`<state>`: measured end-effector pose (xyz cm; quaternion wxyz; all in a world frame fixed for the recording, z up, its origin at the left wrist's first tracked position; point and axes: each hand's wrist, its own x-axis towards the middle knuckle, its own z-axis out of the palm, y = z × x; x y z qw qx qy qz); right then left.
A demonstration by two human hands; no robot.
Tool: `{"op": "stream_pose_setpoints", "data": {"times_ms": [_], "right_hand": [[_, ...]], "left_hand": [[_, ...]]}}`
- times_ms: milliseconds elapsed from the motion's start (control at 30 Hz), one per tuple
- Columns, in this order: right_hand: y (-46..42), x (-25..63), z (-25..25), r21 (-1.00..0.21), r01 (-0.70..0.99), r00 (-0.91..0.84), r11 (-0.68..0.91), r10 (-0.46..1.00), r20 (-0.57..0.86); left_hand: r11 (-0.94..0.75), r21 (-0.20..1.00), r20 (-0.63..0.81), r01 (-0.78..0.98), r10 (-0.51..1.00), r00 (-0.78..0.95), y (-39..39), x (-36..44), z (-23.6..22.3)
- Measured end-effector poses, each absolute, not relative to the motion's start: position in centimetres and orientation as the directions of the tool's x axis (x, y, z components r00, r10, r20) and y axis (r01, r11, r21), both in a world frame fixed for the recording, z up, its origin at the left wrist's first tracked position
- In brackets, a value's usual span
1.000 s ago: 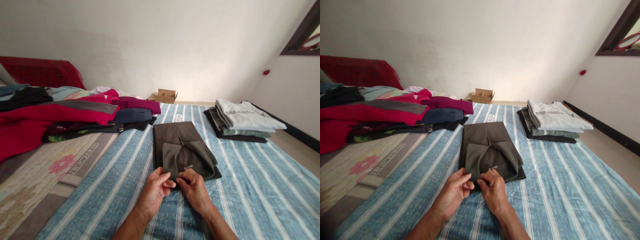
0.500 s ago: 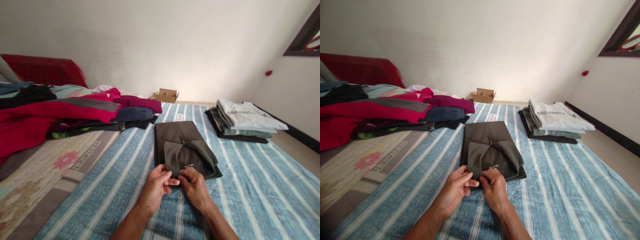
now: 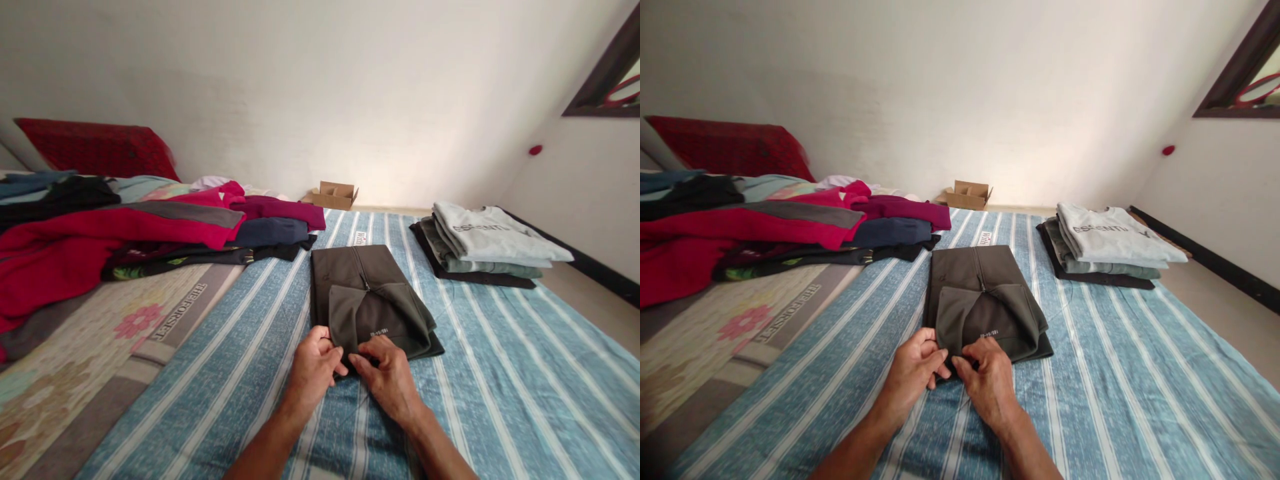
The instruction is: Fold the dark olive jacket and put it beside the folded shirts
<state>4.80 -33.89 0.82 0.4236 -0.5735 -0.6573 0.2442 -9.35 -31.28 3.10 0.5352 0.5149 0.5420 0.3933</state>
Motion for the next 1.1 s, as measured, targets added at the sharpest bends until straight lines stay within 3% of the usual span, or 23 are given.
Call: {"op": "stream_pose_setpoints", "data": {"times_ms": [267,333,400,433,500,567,667,767,1100], "right_hand": [[-33.8,4.4,0.4,-0.733,0.621,0.014,0.278,0.931,0.365],[-33.8,4.3,0.3,-0.726,0.626,0.016,0.286,0.926,0.378],[-33.7,4.3,0.2,-0.716,0.635,0.014,0.291,0.922,0.387],[-33.7,4.3,0.1,-0.712,0.639,0.013,0.291,0.921,0.388],[-33.7,4.3,0.0,-0.710,0.643,0.019,0.287,0.921,0.389],[-33.6,4.2,0.0,-0.719,0.634,0.030,0.284,0.920,0.390],[-33.5,4.0,0.1,-0.739,0.610,0.044,0.285,0.919,0.391],[-33.5,3.8,0.3,-0.729,0.619,0.044,0.293,0.914,0.404],[-33.9,3.9,-0.1,-0.575,0.729,-0.008,0.370,0.845,0.534]], "left_hand": [[0.112,0.950,-0.146,0.291,0.984,0.100,-31.3,-9.7,2.0],[0.001,0.927,-0.020,0.376,0.999,0.047,-31.6,-10.0,1.9],[-0.196,0.837,0.230,0.511,0.973,-0.004,-31.7,-10.5,2.2],[-0.310,0.755,0.363,0.578,0.932,0.025,-31.6,-10.7,2.6],[-0.543,0.561,0.516,0.626,0.820,0.248,-31.1,-11.0,3.8],[-0.719,0.425,0.438,0.550,0.695,0.570,-30.3,-11.0,5.4],[-0.807,0.324,0.105,0.493,0.549,0.829,-28.9,-10.4,7.5],[-0.832,0.249,-0.060,0.495,0.497,0.866,-27.7,-9.7,8.7],[-0.903,-0.034,-0.139,0.428,0.428,0.893,-27.0,-9.0,9.3]]}}
